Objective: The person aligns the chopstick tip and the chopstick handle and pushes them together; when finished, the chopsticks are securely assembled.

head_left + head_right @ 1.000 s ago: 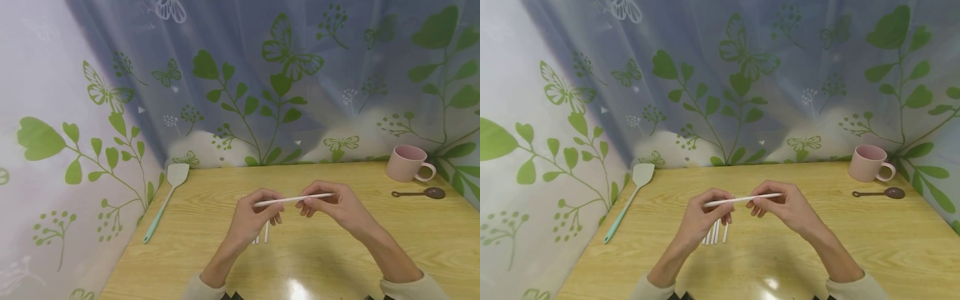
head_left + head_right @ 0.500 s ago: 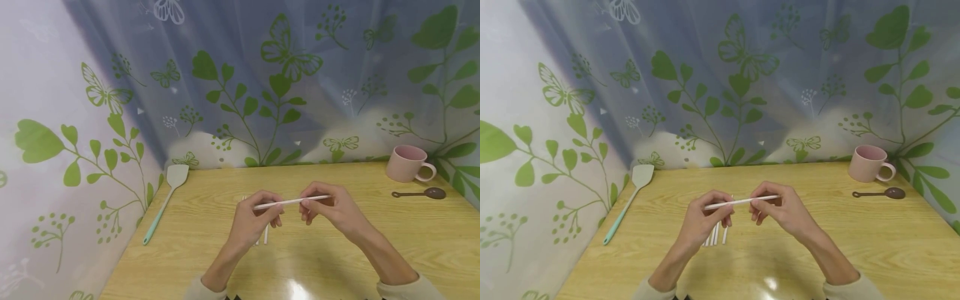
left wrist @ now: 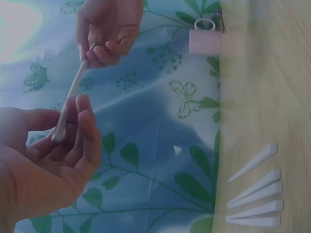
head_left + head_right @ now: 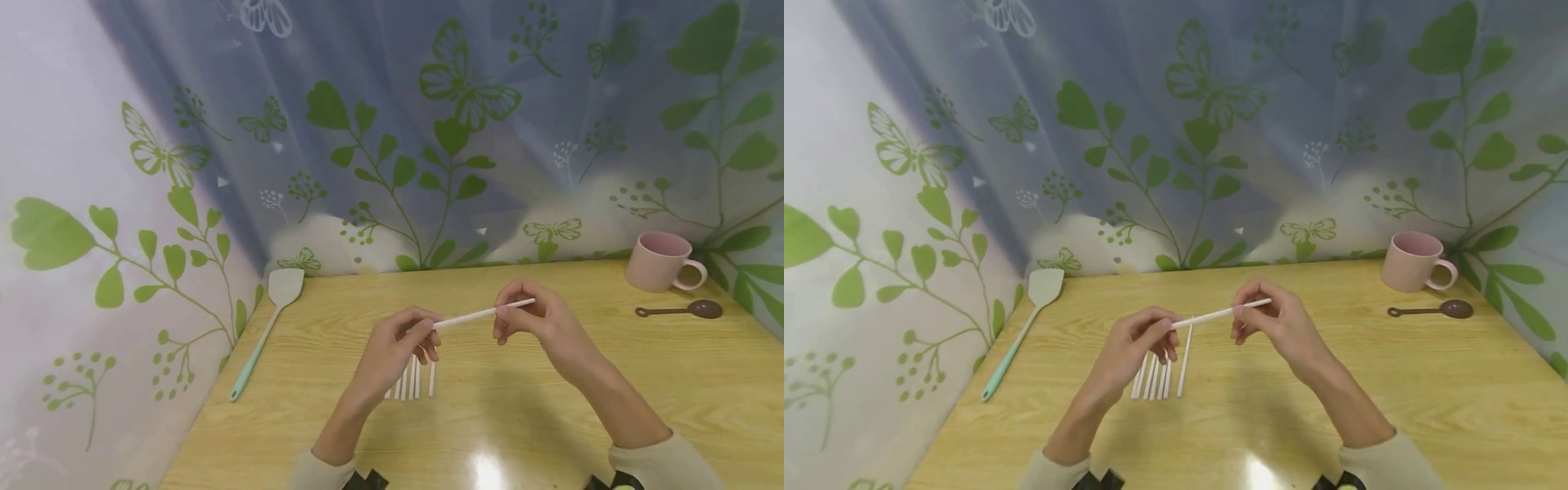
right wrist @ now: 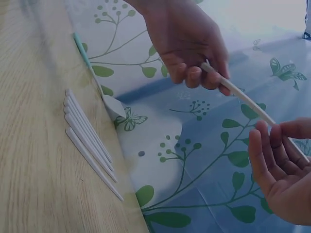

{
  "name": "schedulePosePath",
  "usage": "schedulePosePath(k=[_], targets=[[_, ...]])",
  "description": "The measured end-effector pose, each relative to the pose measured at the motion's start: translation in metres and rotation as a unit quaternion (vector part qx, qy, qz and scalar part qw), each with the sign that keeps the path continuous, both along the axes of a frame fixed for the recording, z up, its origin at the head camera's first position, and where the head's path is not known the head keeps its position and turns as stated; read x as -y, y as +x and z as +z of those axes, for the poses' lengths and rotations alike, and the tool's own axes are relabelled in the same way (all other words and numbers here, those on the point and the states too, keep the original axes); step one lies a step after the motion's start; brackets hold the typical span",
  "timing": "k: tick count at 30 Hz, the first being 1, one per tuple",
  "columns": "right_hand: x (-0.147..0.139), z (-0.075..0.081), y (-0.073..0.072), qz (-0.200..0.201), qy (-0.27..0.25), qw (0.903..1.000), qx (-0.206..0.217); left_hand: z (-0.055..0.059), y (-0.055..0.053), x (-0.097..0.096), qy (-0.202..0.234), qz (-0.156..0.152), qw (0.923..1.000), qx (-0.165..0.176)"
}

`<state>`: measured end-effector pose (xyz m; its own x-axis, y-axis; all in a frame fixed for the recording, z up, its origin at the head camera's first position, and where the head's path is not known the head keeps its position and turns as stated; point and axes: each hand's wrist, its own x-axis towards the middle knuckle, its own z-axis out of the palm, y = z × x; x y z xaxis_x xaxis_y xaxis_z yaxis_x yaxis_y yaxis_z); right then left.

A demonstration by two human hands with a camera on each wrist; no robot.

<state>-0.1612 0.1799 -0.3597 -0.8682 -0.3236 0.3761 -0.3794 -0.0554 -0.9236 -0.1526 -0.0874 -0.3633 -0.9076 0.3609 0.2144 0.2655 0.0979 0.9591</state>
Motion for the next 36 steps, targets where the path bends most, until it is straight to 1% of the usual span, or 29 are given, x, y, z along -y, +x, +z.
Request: schedulePosePath(k=[2, 4, 7, 9, 12, 14, 16, 19, 22, 25, 27, 29, 32, 36], targets=[[-0.001, -0.001, -0.005, -0.017, -0.019, 0.9994, 0.025, -0.002, -0.002, 0.003, -0.008, 0.001, 0.9999, 0.007], [0.0, -0.002, -0.011, -0.029, -0.047, 0.9971, 0.051, -0.005, -0.005, 0.004, -0.019, -0.005, 0.9997, 0.013], [0.003, -0.008, -0.024, -0.049, -0.078, 0.9928, 0.077, -0.012, -0.008, 0.002, -0.043, -0.016, 0.9986, 0.025], [0.008, -0.014, -0.035, -0.061, -0.081, 0.9905, 0.093, -0.019, -0.01, -0.001, -0.058, -0.016, 0.9976, 0.035], [0.016, -0.028, -0.054, -0.078, -0.046, 0.9889, 0.118, -0.031, -0.011, -0.008, -0.083, -0.009, 0.9948, 0.059], [0.022, -0.038, -0.064, -0.083, -0.013, 0.9871, 0.136, -0.039, -0.012, -0.014, -0.101, -0.011, 0.9919, 0.076], [0.028, -0.049, -0.073, -0.084, 0.022, 0.9849, 0.15, -0.046, -0.012, -0.017, -0.118, -0.021, 0.9883, 0.095], [0.039, -0.061, -0.081, -0.079, 0.056, 0.981, 0.168, -0.055, -0.013, -0.02, -0.133, -0.033, 0.9833, 0.12], [0.05, -0.072, -0.086, -0.073, 0.07, 0.9774, 0.186, -0.06, -0.013, -0.021, -0.14, -0.029, 0.9805, 0.135], [0.056, -0.08, -0.089, -0.077, 0.074, 0.9732, 0.204, -0.064, -0.013, -0.023, -0.159, -0.019, 0.9783, 0.132], [0.058, -0.085, -0.09, -0.088, 0.074, 0.9697, 0.215, -0.066, -0.013, -0.024, -0.178, -0.011, 0.9766, 0.12], [0.058, -0.089, -0.09, -0.094, 0.072, 0.9677, 0.222, -0.067, -0.013, -0.023, -0.206, -0.005, 0.9735, 0.1], [0.059, -0.095, -0.09, -0.103, 0.068, 0.9657, 0.228, -0.067, -0.012, -0.022, -0.244, 0.001, 0.9671, 0.073], [0.061, -0.1, -0.087, -0.104, 0.073, 0.9667, 0.222, -0.068, -0.011, -0.02, -0.284, -0.007, 0.9569, 0.058]])
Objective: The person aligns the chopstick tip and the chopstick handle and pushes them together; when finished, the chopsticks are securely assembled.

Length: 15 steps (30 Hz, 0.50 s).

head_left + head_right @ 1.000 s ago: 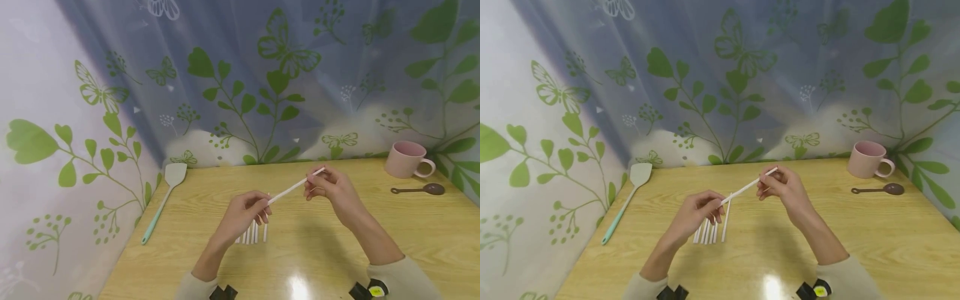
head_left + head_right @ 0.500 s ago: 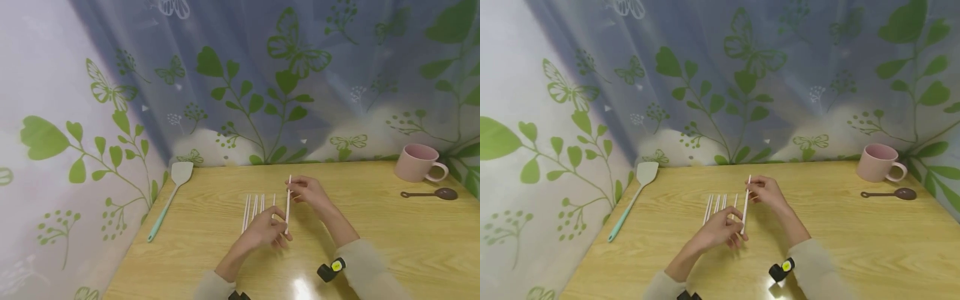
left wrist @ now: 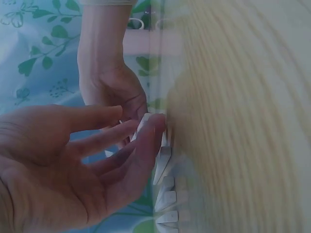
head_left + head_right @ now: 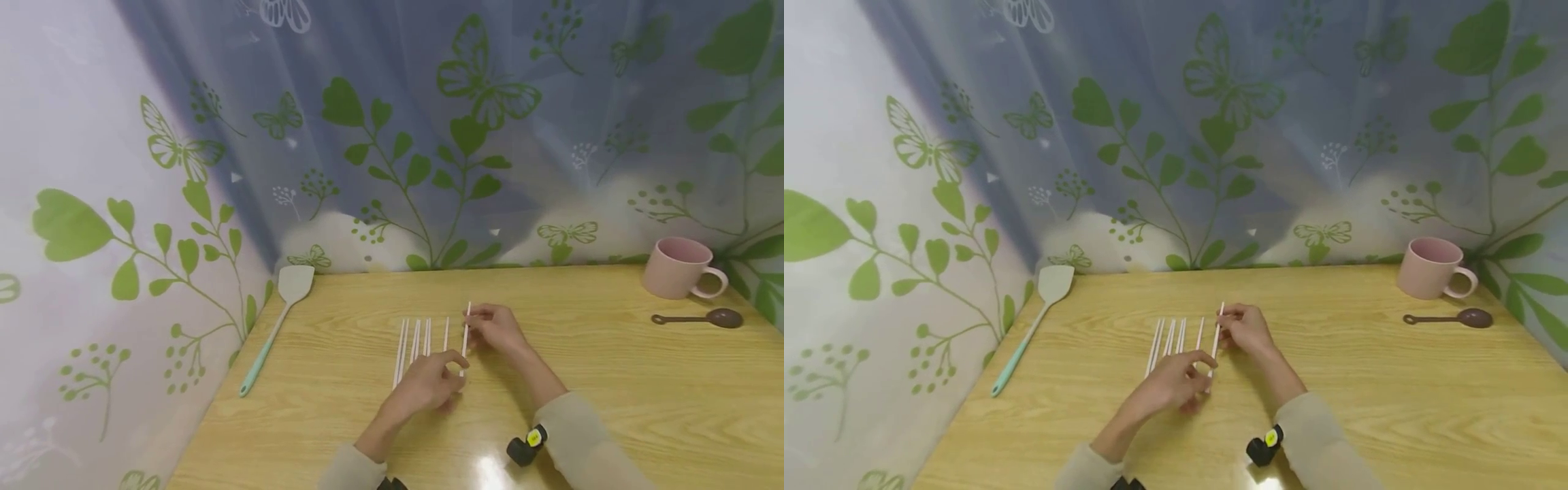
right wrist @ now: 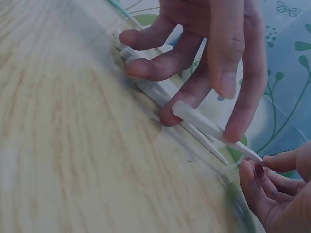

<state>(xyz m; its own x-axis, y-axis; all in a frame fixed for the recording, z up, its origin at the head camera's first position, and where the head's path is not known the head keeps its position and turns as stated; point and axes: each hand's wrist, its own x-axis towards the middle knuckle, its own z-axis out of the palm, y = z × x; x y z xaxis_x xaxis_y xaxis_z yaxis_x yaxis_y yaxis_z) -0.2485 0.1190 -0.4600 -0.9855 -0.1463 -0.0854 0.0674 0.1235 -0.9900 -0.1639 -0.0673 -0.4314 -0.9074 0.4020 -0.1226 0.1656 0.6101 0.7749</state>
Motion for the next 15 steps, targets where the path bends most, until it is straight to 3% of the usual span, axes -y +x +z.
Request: schedulePosePath(k=[6, 15], targets=[[0.0051, -0.0049, 0.0012, 0.004, -0.006, 0.9999, 0.015, -0.0013, 0.0034, -0.0023, -0.041, -0.012, 0.9991, -0.004], [0.0091, -0.0051, -0.0001, -0.009, -0.034, 0.9986, 0.039, -0.0018, 0.0051, 0.0, -0.024, -0.012, 0.9996, 0.005]])
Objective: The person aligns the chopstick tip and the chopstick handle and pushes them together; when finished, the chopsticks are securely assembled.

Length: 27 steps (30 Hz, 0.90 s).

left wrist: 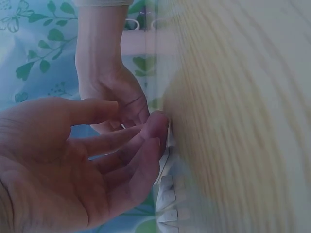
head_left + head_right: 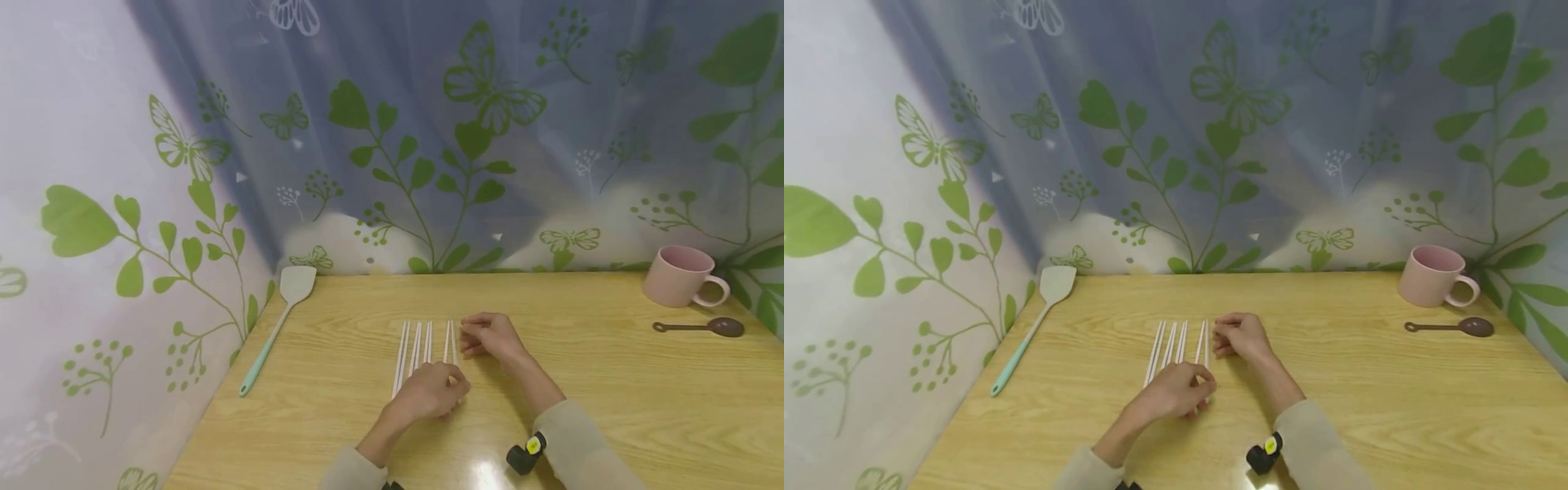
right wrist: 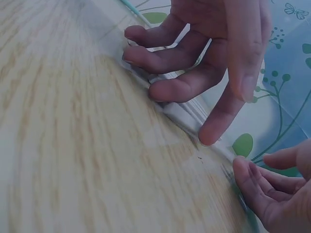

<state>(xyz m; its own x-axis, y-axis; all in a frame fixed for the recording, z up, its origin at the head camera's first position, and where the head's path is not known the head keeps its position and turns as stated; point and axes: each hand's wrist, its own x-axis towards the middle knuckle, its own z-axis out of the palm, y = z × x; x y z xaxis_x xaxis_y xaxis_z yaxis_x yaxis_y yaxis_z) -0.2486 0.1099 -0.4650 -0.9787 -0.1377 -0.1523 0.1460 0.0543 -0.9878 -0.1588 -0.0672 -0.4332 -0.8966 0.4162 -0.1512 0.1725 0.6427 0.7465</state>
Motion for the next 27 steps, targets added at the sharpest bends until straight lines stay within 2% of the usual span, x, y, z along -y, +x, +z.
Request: schedulePosePath(k=[9, 12, 16, 19, 22, 24, 27], targets=[[-0.003, 0.004, -0.001, 0.02, 0.013, 0.9996, 0.016, 0.004, -0.002, 0.0, -0.016, 0.004, 0.9998, -0.008], [-0.004, 0.006, -0.001, 0.041, 0.027, 0.9987, 0.017, 0.007, -0.003, 0.001, -0.02, 0.002, 0.9997, -0.009], [-0.003, 0.008, 0.001, 0.08, 0.041, 0.9959, 0.013, 0.014, -0.011, 0.01, -0.022, -0.007, 0.9995, -0.023], [-0.006, 0.01, 0.004, 0.107, 0.044, 0.9932, 0.01, 0.024, -0.018, 0.024, 0.001, 0.001, 0.9998, -0.018], [-0.014, 0.014, 0.008, 0.129, 0.044, 0.9907, -0.004, 0.037, -0.024, 0.047, 0.024, 0.025, 0.9993, -0.01], [-0.025, 0.019, 0.011, 0.14, 0.052, 0.9886, -0.024, 0.046, -0.028, 0.065, 0.024, 0.039, 0.9987, -0.022], [-0.051, 0.031, 0.017, 0.157, 0.079, 0.9824, -0.063, 0.058, -0.033, 0.095, 0.002, 0.053, 0.9968, -0.059]])
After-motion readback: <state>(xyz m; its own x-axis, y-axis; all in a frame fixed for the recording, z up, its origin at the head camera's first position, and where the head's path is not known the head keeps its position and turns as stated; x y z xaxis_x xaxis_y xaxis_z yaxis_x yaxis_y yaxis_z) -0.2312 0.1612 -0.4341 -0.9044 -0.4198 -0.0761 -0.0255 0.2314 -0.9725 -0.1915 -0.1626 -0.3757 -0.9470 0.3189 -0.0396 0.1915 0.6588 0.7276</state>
